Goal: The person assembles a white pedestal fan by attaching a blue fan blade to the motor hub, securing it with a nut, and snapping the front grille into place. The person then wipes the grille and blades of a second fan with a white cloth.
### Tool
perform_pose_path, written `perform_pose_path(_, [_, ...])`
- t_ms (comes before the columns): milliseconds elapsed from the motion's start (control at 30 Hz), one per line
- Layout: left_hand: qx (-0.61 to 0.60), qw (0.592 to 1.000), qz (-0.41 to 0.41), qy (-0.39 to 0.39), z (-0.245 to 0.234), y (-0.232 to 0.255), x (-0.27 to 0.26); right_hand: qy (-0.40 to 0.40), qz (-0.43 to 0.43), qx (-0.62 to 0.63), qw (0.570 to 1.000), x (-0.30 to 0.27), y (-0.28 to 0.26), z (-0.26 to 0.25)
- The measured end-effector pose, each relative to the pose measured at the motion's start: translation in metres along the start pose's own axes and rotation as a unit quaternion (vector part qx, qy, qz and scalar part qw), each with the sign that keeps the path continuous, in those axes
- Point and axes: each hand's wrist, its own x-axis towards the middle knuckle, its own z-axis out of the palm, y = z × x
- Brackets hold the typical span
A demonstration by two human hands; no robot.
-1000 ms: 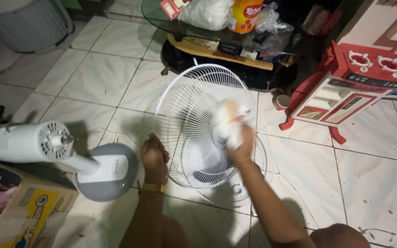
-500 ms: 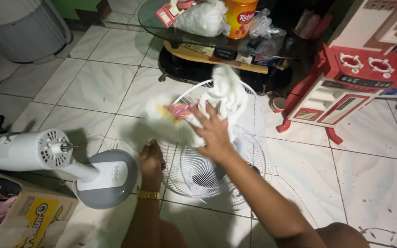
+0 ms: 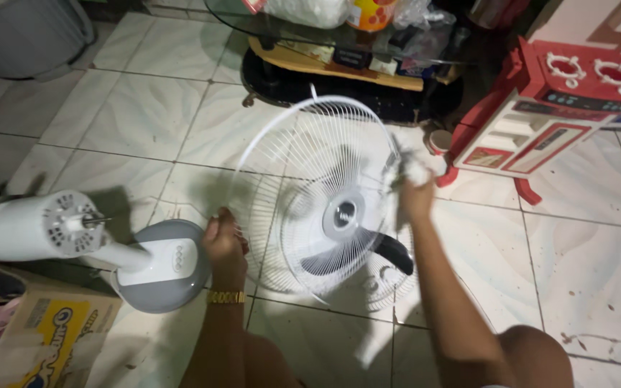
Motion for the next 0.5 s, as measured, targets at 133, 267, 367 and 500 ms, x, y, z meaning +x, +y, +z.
perform_pose_path(133, [-0.049,0.998,0.017,0.019,0.017,-0.009,-0.001,-0.066,-0.029,0.19,0.979,-0.093,0.013,0.064])
perform_pose_path(267, [-0.073,0.995,0.044,0.045,0.025,-0.009,-0.001,-0.165,-0.221,-0.004,0.961,-0.239,-0.022,0.084])
perform_pose_path(367, [-0.071,0.995,0.034,0.067,0.027,-0.002,0.0,-0.281,-0.226,-0.129,0.924,-0.269,-0.042,0.056])
perform_pose_path(500, [-0.109,0.993,0.038,0.009,0.03,0.001,-0.009,-0.181,-0.249,-0.252,0.918,-0.205,-0.027,0.027])
